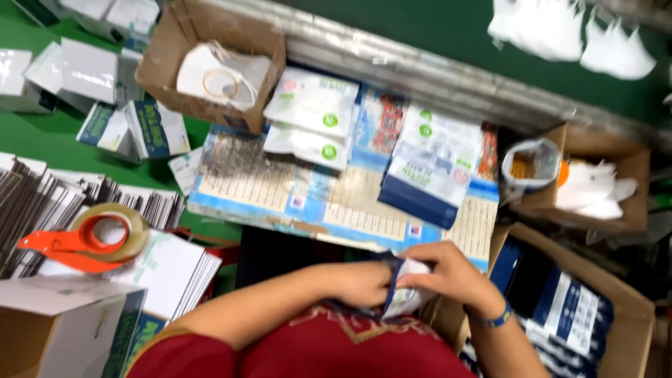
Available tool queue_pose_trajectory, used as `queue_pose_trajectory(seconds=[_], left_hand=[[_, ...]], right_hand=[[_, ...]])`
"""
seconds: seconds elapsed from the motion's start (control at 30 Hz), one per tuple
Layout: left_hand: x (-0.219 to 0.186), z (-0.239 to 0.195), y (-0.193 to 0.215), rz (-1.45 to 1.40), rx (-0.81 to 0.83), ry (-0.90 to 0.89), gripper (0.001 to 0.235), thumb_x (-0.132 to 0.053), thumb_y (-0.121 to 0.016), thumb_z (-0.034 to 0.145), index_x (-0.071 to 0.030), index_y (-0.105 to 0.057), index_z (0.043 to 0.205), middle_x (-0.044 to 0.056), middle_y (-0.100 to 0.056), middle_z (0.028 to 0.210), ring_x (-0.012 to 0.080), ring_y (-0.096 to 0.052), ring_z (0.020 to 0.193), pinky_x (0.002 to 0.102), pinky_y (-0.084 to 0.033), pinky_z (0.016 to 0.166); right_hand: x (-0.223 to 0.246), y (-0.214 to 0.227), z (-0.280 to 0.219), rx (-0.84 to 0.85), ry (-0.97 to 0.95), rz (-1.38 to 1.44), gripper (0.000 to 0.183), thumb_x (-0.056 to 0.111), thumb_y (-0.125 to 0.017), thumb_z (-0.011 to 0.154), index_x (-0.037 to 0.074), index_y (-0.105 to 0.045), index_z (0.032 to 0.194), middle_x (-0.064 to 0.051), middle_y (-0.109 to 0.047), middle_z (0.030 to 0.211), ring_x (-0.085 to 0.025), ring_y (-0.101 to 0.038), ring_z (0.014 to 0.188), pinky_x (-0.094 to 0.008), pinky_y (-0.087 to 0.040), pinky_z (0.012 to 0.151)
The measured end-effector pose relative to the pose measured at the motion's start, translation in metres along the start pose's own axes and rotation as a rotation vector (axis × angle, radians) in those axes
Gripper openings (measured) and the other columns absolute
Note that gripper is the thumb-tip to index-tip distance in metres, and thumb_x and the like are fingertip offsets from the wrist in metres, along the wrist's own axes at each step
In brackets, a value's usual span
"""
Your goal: The recorder is packaging individual face masks into plastic sleeves and then into cardboard boxes at a manufacturing station.
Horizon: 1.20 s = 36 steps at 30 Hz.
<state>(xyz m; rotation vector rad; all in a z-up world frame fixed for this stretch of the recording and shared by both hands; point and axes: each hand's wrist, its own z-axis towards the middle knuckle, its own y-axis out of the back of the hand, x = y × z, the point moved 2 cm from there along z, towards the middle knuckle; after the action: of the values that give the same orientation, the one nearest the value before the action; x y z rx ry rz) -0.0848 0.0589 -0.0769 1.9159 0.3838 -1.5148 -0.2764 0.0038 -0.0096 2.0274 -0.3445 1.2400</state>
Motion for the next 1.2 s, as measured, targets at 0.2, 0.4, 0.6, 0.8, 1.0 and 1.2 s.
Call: queue_pose_trajectory(seconds=[0.2,0.4,0.6,0.8,1.0,1.2], left_hand=[[-0.102,-0.049,0.067,0.452,-0.498,-0.344,0.043,-0.022,-0.065,0.097,-0.005,-0.063,0.136,0.017,-0.068,0.11,0.0339,-0.065,0.099,0.044,-0.052,0.087],[-0.101,-0.049,0.08,0.451,-0.696,-0.281,0.034,-0.026,-0.072,0.088,-0.003,-0.065,0.113,0.01,-0.063,0.101,0.0299,-0.057,0.099,0.044,-0.04,0.089],[-0.082,-0.052,0.107,0.389,-0.483,-0.263,0.018,-0.029,-0.07,0.093,-0.011,-0.069,0.092,0.004,-0.064,0.089,0.0259,-0.059,0.093,0.045,-0.037,0.09],[-0.046,-0.012,0.235,0.976,-0.279,0.043,0.021,-0.029,-0.057,0.094,-0.022,-0.076,0.099,0.007,-0.071,0.09,0.0293,-0.065,0.098,0.058,-0.037,0.093],[0.036,0.02,0.291,1.151,-0.795,0.22,0.067,-0.035,-0.069,0.087,-0.022,-0.052,0.15,0.021,-0.048,0.151,0.0417,-0.039,0.142,0.073,-0.02,0.109],[0.069,-0.011,0.259,1.01,-0.438,0.335,0.102,-0.054,-0.082,0.069,-0.035,-0.03,0.155,0.014,-0.031,0.161,0.0427,-0.024,0.149,0.075,-0.013,0.113]], right_hand=[[0.011,0.008,-0.016,-0.302,-0.056,0.424,0.026,0.004,-0.08,0.08,-0.006,-0.078,0.104,-0.01,-0.078,0.09,-0.011,-0.068,0.082,-0.029,-0.055,0.074],[0.036,-0.01,-0.016,-0.453,0.279,0.093,0.014,0.0,-0.072,0.086,-0.003,-0.075,0.099,-0.006,-0.076,0.089,-0.012,-0.069,0.082,-0.025,-0.053,0.075],[0.036,-0.012,-0.023,-0.631,0.229,0.187,0.008,0.0,-0.071,0.085,-0.003,-0.074,0.091,-0.007,-0.072,0.079,-0.009,-0.065,0.069,-0.024,-0.051,0.063],[0.021,0.02,0.119,-0.775,0.047,-0.027,0.028,0.019,-0.076,0.093,-0.003,-0.07,0.077,-0.001,-0.059,0.061,-0.007,-0.049,0.06,-0.029,-0.039,0.051],[-0.019,0.04,0.258,-0.668,0.241,0.407,0.05,0.028,-0.068,0.097,0.004,-0.058,0.14,-0.006,-0.071,0.107,-0.013,-0.066,0.092,-0.028,-0.059,0.08],[-0.006,-0.03,0.218,-0.525,0.138,-0.246,0.104,0.036,-0.092,0.069,-0.001,-0.037,0.149,-0.027,-0.052,0.139,-0.038,-0.053,0.125,-0.044,-0.045,0.104]])
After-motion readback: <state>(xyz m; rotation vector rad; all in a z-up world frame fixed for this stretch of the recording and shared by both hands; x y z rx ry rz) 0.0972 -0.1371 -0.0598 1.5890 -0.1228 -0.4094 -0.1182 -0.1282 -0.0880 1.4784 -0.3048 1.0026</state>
